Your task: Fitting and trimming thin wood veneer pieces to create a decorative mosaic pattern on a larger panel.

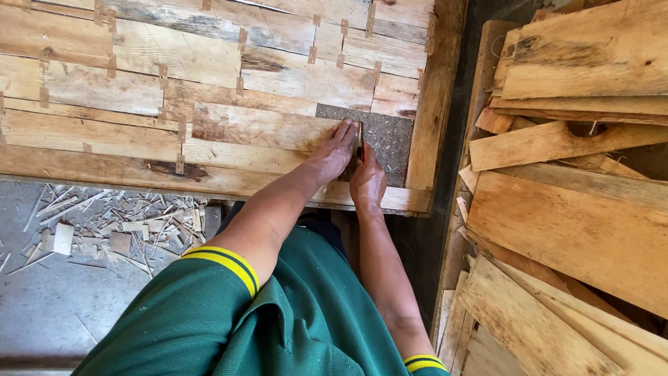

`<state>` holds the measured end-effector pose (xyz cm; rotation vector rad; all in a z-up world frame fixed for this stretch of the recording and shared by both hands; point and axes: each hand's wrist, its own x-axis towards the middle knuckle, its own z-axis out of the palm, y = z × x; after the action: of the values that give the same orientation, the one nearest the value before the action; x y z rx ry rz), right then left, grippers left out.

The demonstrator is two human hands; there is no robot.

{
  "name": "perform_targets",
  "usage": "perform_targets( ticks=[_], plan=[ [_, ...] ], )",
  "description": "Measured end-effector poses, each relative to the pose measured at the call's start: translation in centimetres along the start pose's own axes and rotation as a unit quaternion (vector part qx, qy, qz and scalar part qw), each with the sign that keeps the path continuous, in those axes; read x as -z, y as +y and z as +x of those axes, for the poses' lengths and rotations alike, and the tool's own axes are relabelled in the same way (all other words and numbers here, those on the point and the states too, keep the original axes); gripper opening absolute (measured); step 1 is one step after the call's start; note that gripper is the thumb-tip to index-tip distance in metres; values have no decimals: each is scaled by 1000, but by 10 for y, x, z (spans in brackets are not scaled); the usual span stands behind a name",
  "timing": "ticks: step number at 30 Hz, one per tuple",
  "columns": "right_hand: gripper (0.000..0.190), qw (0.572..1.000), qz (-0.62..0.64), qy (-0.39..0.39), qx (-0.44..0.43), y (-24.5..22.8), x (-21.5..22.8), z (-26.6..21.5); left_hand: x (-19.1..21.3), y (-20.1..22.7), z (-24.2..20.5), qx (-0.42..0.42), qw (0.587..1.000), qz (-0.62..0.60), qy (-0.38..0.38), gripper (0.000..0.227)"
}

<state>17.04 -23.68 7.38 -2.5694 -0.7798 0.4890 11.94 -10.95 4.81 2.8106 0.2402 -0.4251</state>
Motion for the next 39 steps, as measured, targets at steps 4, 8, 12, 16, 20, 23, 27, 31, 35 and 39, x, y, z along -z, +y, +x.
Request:
perform_targets(
  ticks=[4, 8, 12, 16, 20, 23, 27, 31, 35, 39],
  plan=[
    [44, 1000, -2, 20, 13, 3, -7, 3, -8, -2, 4, -4, 1000, 10, 12, 57],
    [41, 999, -24, 40, 27, -1, -7, 4, -5, 0, 0, -10, 999, 41, 20, 61],
    [40, 999, -32, 15, 8, -19, 15, 1, 6, 3, -6, -18, 998, 63, 15, 64],
    [42, 999, -40, 4, 9, -10, 12, -2, -6, -1, 4, -23, 996, 79, 20, 63],
    [46, 999, -45, -18, 9, -5, 14, -22, -5, 2, -2, -31, 992, 118, 23, 63],
    [45, 998, -52, -35, 0, -3, 26, -34, 10, 6, -8, -31, 994, 106, 9, 60],
    [41, 996, -65, -56, -3, 2, 49, -36, 6, 4, -7, -24, 995, 95, 30, 57],
    [42, 998, -21, -47, -30, -4, 43, -19, -9, 2, -2, -23, 994, 86, 68, 60],
    [46, 1000, 18, -2, -24, -9, 21, 2, -28, -2, 7, -9, 996, 29, 83, 55],
    [46, 999, 27, -6, -27, -7, 7, 5, -22, -1, 6, -6, 997, -9, 79, 51]
  ],
)
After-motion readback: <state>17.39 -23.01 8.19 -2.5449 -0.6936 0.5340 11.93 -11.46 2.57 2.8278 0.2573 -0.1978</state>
